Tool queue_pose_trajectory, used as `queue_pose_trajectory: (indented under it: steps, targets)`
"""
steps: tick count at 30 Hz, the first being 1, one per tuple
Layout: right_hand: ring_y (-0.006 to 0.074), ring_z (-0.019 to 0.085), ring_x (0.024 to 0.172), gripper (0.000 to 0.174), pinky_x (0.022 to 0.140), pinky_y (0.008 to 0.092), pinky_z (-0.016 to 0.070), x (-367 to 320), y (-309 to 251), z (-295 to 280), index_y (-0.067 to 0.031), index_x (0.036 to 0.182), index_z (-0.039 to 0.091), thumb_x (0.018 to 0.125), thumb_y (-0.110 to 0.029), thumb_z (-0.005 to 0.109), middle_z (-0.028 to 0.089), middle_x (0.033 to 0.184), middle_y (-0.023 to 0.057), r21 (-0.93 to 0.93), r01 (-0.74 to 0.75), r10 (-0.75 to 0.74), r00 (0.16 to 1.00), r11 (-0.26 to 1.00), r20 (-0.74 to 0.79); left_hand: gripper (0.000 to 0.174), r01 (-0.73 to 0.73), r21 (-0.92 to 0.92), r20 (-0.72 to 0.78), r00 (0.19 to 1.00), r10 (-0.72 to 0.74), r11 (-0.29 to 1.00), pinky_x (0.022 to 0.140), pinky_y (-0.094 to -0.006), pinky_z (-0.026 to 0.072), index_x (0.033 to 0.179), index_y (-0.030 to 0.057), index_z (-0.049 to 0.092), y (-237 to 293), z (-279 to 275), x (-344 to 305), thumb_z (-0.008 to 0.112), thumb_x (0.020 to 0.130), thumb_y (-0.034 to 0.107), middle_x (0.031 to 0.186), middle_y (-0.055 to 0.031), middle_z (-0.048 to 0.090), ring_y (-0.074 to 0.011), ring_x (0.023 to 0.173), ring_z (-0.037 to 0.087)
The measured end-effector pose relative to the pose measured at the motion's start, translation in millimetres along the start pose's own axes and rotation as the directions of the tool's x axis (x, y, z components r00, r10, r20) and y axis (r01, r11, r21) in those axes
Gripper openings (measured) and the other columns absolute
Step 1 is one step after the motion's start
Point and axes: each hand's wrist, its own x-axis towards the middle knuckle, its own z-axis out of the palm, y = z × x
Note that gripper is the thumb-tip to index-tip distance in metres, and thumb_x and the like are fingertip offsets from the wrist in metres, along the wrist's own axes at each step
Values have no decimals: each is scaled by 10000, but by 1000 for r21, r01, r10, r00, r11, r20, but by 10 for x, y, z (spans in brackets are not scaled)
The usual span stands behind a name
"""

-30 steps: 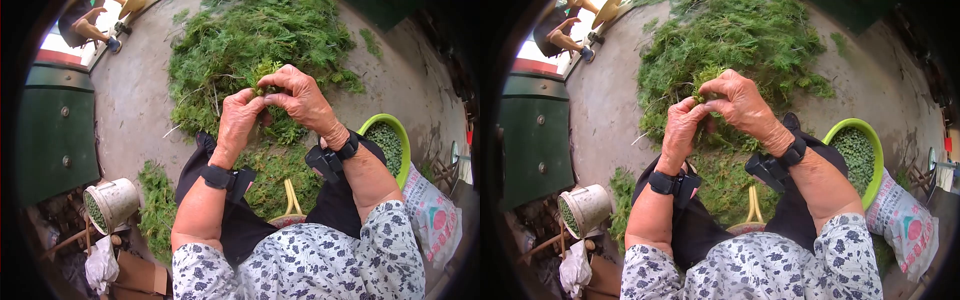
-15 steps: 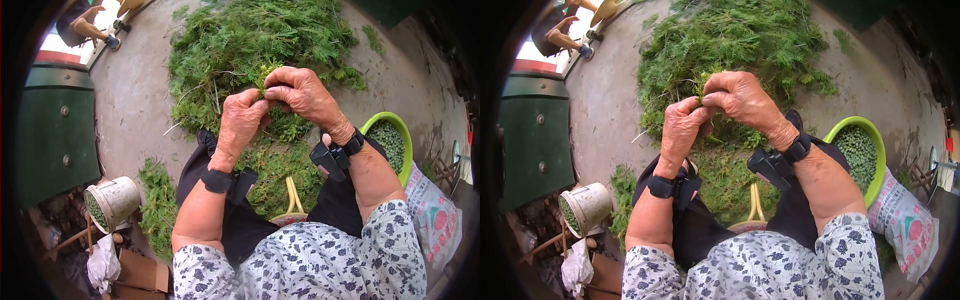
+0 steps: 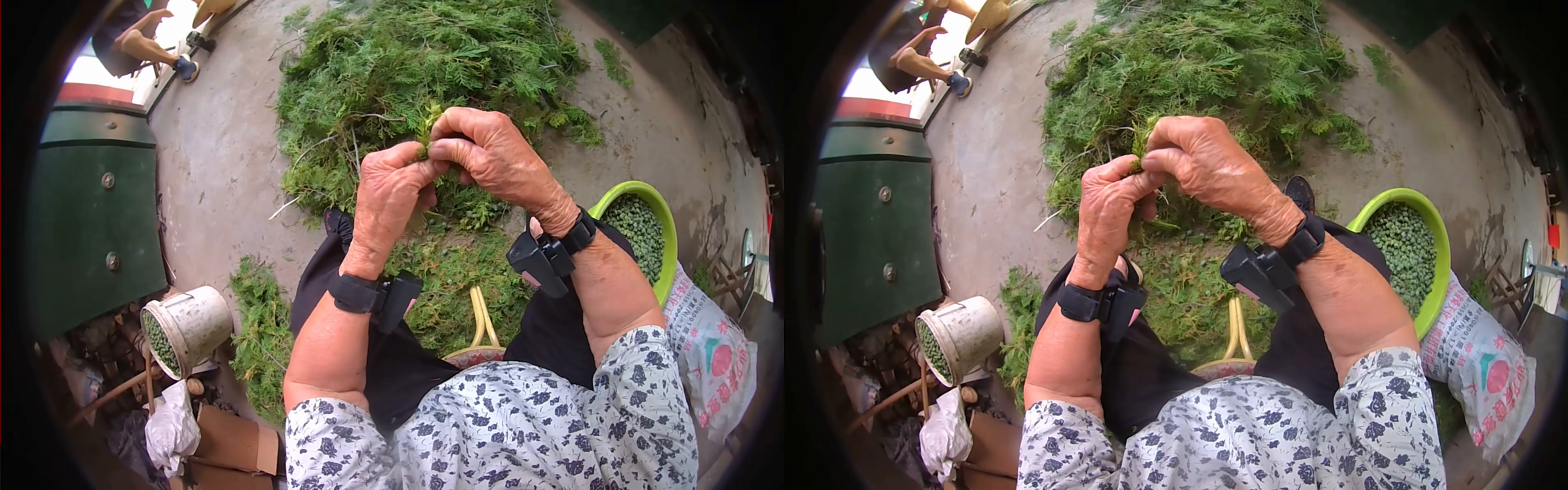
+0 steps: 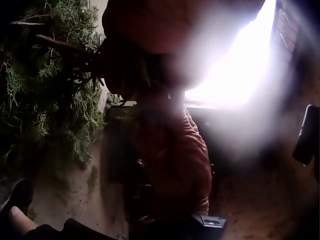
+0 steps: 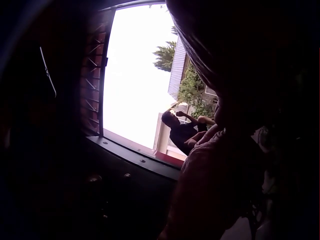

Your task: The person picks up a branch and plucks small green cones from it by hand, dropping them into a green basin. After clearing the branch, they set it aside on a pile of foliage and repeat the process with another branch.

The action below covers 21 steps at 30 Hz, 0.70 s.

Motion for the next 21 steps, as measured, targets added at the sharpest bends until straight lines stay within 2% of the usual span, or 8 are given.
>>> queue_pose_trajectory:
  steps: [3, 6, 9, 12, 15, 17, 21]
  targets:
    - [79, 527, 558, 123, 471, 214, 419, -4, -136, -33, -3, 807, 604, 834, -120, 578, 579, 665, 33, 277, -199, 191, 980, 940, 56, 93, 36, -61, 2, 999, -36, 997, 419, -197, 367, 762, 23, 632, 17, -27, -7, 643, 791, 111, 576, -4, 552, -60, 457, 488]
    - [28, 494, 533, 120, 426, 166, 371, 20, -24, -32, -29, 853, 589, 875, -142, 557, 548, 662, -19, 527, -288, 260, 957, 800, 129, 103, 25, -191, 2, 1000, -25, 981, 432, -203, 370, 803, 15, 632, 18, -44, -4, 654, 787, 115, 607, -28, 579, -78, 461, 490]
    - [28, 487, 541, 136, 423, 172, 361, 20, 33, -37, -43, 888, 559, 877, -178, 572, 520, 682, -30, 756, -295, 235, 953, 584, 191, 106, 14, -303, -7, 1000, -17, 953, 458, -211, 390, 842, 11, 625, 29, -57, -4, 641, 797, 105, 641, -36, 591, -87, 487, 505]
    - [48, 458, 563, 206, 450, 181, 355, 12, 35, -24, -45, 966, 537, 897, -239, 540, 531, 787, -20, 839, -259, 223, 960, 478, 170, 117, -7, -375, -16, 1000, 1, 927, 492, -227, 420, 878, 12, 619, 15, -56, 4, 632, 805, 104, 694, -37, 606, -97, 531, 526]
    - [86, 476, 594, 188, 481, 198, 376, 14, -33, -71, -36, 981, 517, 914, -208, 481, 547, 844, 28, 875, -228, 165, 971, 426, 173, 129, -46, -414, -53, 998, 26, 909, 530, -242, 453, 908, 22, 617, -8, -51, 19, 623, 814, 108, 755, -31, 619, -104, 588, 550]
    - [113, 486, 606, 177, 498, 221, 393, 0, -64, -78, -34, 1016, 504, 898, -152, 444, 549, 888, 61, 893, -223, 181, 970, 390, 163, 136, -59, -436, -83, 996, 25, 898, 556, -250, 470, 930, 32, 616, 23, -33, -2, 616, 821, 113, 790, -25, 624, -107, 633, 564]
    - [122, 491, 615, 187, 518, 241, 408, 6, -1, -35, -37, 1025, 502, 874, -137, 457, 548, 881, 55, 913, -222, 226, 963, 341, 149, 195, -35, -491, -75, 997, -3, 871, 563, -245, 474, 1017, 20, 593, 38, 16, 7, 595, 831, 78, 875, -29, 625, -94, 683, 567]
